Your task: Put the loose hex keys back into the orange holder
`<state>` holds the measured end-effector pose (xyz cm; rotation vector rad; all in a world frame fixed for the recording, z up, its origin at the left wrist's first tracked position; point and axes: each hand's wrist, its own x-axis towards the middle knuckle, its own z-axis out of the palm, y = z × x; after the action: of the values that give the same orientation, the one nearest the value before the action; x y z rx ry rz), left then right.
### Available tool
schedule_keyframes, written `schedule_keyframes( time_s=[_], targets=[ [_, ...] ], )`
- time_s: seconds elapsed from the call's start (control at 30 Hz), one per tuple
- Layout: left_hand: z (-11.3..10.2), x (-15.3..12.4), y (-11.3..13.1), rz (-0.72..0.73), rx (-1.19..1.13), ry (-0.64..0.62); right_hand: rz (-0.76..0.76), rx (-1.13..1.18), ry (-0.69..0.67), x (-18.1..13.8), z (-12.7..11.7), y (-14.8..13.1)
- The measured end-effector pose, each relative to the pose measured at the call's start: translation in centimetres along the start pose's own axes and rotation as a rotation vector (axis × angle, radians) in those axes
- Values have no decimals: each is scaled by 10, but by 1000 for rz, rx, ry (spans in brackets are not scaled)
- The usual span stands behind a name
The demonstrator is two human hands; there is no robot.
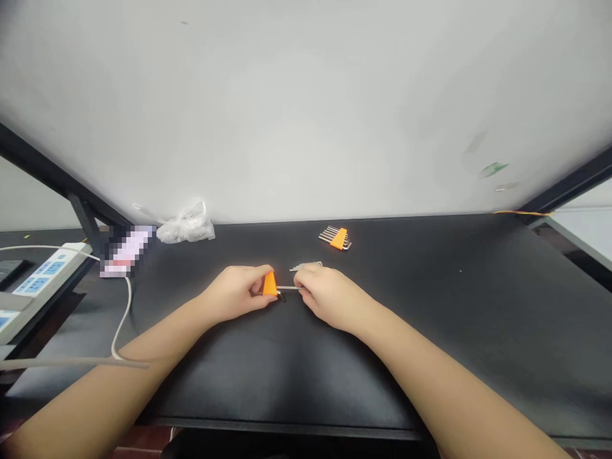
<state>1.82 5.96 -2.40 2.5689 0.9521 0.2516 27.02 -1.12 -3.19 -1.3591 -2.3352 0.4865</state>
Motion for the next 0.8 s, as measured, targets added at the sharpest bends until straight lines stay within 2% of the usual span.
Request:
schedule_keyframes(
  time_s=[0.47,0.8],
  targets=[
    [1,-1,0,-2,-12,3,37,44,58,-4,-3,2],
    [4,0,-1,39,29,20,-53,38,35,-2,-2,-4]
  ],
)
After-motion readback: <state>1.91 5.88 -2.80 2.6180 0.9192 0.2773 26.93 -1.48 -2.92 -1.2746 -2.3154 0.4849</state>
